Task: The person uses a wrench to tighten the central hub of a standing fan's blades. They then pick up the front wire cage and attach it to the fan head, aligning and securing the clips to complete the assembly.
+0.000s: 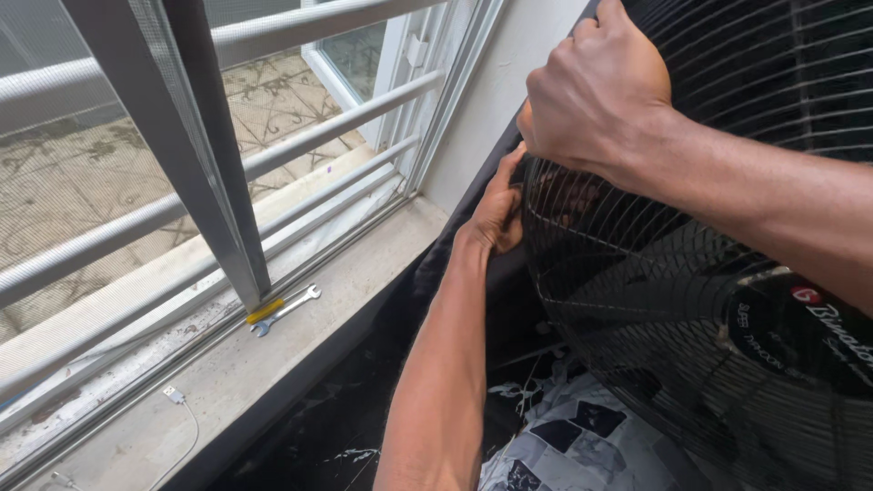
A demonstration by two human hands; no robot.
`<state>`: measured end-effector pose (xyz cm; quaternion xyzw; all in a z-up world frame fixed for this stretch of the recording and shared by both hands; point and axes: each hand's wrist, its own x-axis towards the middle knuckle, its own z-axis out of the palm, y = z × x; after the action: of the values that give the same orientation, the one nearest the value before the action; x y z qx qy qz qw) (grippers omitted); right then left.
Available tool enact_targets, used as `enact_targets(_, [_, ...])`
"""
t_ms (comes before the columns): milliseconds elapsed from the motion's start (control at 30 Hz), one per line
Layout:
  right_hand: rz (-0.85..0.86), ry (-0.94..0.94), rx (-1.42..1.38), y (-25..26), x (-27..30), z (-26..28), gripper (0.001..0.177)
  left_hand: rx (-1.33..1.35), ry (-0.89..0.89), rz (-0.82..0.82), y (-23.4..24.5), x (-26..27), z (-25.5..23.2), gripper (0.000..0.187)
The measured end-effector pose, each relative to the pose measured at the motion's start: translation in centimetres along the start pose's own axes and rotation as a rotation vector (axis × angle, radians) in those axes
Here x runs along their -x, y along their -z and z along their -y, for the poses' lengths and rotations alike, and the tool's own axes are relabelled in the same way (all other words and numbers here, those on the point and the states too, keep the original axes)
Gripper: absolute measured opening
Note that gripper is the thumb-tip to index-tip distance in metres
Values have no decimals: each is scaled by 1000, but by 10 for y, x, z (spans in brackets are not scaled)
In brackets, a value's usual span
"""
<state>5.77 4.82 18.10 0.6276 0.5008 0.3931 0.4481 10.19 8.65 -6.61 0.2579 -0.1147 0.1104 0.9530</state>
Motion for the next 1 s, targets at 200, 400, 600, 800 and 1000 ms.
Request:
enact_targets(200, [23,-15,-62,8,-3,-4,43,21,300,-120,14,-34,-25,34])
enact_targets(400, [49,6,-59,-1,-1,-3,32,-295,310,256,29,-125,-46,42])
enact_targets(600, [20,-11,-71,-8,-3,-1,37,-474,307,224,13,-122,-45,36])
enact_targets(800, [7,-25,-81,-9,-1,-3,44,-487,244,191,13,-116,-31,33])
enact_targets(1000, [3,-19,-92,-6,-2,-3,48,-481,152,122,12,-112,-17,34])
